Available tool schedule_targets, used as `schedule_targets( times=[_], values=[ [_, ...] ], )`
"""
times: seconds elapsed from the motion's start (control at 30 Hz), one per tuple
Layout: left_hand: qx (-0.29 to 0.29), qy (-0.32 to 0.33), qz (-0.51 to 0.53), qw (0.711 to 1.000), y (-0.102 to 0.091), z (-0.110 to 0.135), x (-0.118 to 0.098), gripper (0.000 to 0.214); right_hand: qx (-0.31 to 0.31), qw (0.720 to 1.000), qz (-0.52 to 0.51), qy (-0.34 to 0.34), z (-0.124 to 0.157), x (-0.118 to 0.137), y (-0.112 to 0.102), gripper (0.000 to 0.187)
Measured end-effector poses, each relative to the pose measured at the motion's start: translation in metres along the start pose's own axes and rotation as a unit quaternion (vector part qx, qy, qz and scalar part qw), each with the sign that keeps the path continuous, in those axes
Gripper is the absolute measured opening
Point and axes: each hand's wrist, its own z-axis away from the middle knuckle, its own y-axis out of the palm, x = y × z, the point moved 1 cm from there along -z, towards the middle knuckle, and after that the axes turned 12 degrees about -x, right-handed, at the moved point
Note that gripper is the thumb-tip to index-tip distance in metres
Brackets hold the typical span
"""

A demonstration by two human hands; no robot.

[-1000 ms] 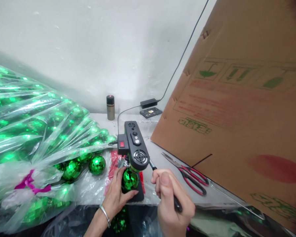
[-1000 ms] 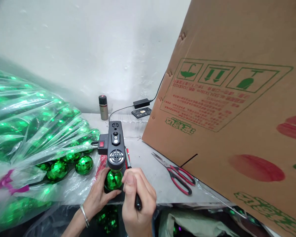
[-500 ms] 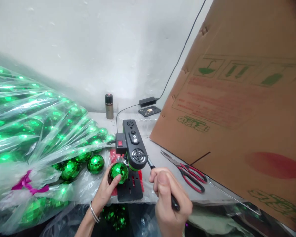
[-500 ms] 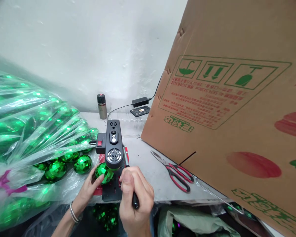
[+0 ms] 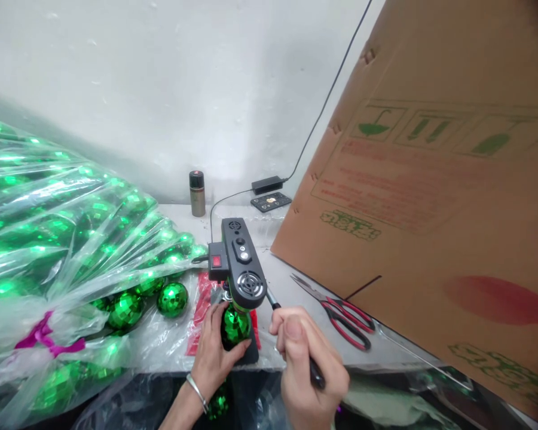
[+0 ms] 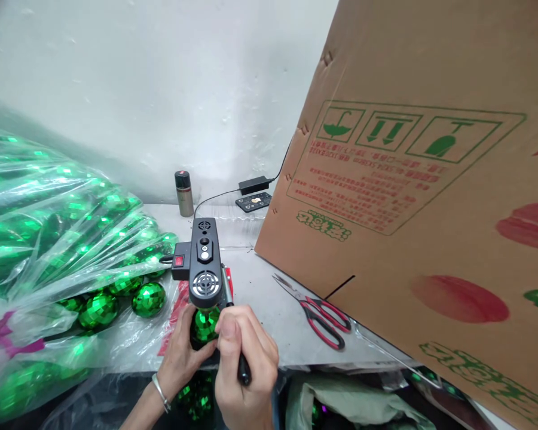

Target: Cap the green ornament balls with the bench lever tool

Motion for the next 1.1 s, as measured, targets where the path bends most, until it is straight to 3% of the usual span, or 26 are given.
schedule_targets(
  times=[0.17,0.5,0.87,1.1],
  values=[
    [-0.005,-0.01,0.019,1.0,0.014,0.002,0.013,0.079,-0.002,1.0,0.003,-0.001,0.001,-0.001,-0.001,0.032],
    [0.007,0.014,0.017,1.0,0.012,0.001,0.015,0.079,-0.071,0.997,-0.033,-0.01,0.039,-0.027,-0.002,0.035],
    [0.007,0.02,0.014,1.0,0.013,0.001,0.013,0.077,-0.097,0.994,-0.039,0.011,0.05,-0.037,0.001,0.039],
    [-0.008,0.04,0.026,0.999,0.02,0.004,0.022,0.079,-0.11,0.993,-0.039,-0.016,0.043,-0.032,0.008,0.042]
  ],
)
